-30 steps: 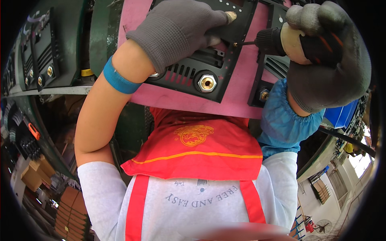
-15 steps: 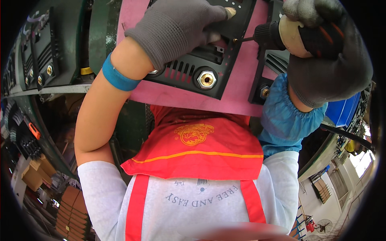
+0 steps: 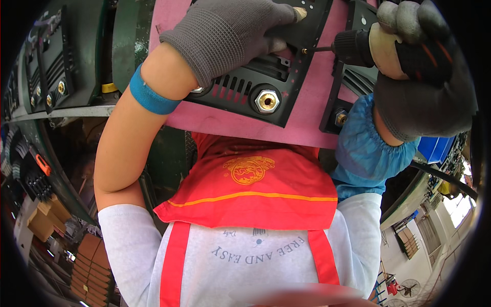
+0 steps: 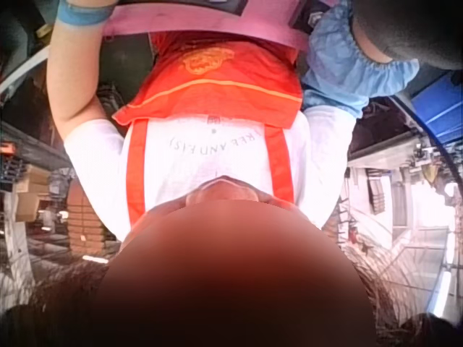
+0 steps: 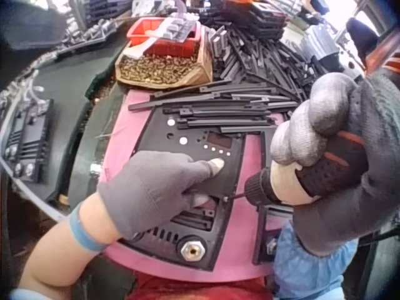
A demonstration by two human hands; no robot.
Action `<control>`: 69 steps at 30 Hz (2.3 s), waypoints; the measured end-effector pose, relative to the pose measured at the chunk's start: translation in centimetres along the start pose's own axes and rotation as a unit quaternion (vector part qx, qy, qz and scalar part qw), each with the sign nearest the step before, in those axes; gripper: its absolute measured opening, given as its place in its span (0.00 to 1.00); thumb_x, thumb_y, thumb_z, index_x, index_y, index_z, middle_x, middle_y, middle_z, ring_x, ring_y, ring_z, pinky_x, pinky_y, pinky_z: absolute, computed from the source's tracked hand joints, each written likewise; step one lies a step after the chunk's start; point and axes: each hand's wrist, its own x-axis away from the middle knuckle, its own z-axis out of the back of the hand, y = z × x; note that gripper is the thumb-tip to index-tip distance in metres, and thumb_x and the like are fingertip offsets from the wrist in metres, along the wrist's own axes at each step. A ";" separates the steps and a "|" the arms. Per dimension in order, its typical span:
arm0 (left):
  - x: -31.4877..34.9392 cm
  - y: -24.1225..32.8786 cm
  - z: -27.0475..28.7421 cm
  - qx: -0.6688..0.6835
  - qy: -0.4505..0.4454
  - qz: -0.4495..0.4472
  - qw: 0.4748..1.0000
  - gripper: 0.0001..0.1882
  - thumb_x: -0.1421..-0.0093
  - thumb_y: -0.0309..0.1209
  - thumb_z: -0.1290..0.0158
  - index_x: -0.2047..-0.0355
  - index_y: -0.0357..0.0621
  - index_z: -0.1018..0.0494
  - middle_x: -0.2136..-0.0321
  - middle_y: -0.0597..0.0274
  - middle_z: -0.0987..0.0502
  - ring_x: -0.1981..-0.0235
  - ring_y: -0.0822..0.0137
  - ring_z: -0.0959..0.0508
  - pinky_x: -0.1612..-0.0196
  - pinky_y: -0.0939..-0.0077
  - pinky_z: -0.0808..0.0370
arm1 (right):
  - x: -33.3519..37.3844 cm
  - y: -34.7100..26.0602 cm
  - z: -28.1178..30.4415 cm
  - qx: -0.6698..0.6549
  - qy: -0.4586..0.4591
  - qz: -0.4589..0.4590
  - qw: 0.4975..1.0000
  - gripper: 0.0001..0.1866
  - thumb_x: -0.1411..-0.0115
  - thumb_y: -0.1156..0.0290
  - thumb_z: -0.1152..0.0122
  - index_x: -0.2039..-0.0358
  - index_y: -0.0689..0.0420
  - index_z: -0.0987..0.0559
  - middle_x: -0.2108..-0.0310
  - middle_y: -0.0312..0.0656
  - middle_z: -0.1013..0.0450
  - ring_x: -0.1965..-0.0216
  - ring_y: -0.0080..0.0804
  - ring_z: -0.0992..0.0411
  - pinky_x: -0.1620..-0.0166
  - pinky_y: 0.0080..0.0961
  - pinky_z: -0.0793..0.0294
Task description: Assembling electronic inverter panels by inserting plastic strips and securing components with a power drill.
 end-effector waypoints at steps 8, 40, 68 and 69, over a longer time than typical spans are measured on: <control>0.1 -0.2 -0.4 0.010 0.028 -0.011 1.000 0.19 0.45 0.34 0.39 0.53 0.46 0.23 0.72 0.53 0.23 0.68 0.52 0.21 0.65 0.60 0.25 | 0.1 0.2 0.1 0.011 -0.001 -0.002 1.000 0.20 0.35 0.67 0.55 0.57 0.73 0.22 0.70 0.51 0.28 0.72 0.42 0.29 0.66 0.39 0.26; -0.7 2.2 -2.2 -0.073 0.003 -0.019 0.997 0.11 0.39 0.40 0.44 0.61 0.50 0.20 0.72 0.61 0.23 0.70 0.56 0.20 0.67 0.63 0.23 | 0.0 -1.1 0.0 0.038 -0.012 0.036 0.999 0.18 0.37 0.68 0.50 0.58 0.73 0.22 0.69 0.52 0.27 0.73 0.44 0.28 0.68 0.39 0.25; -0.9 2.4 -2.7 0.259 0.020 0.095 0.961 0.11 0.42 0.32 0.41 0.60 0.46 0.21 0.69 0.59 0.17 0.67 0.59 0.17 0.61 0.65 0.22 | 0.5 -0.1 -1.7 -0.018 0.012 -0.053 0.998 0.20 0.35 0.58 0.47 0.63 0.66 0.27 0.72 0.48 0.28 0.73 0.38 0.26 0.66 0.34 0.24; -0.8 2.3 -2.8 0.257 -0.012 0.117 0.959 0.13 0.43 0.25 0.42 0.56 0.43 0.22 0.67 0.59 0.17 0.65 0.65 0.18 0.59 0.71 0.21 | 0.6 0.0 -1.5 -0.016 0.010 -0.048 0.999 0.19 0.35 0.58 0.47 0.63 0.66 0.27 0.73 0.48 0.28 0.73 0.38 0.26 0.67 0.34 0.24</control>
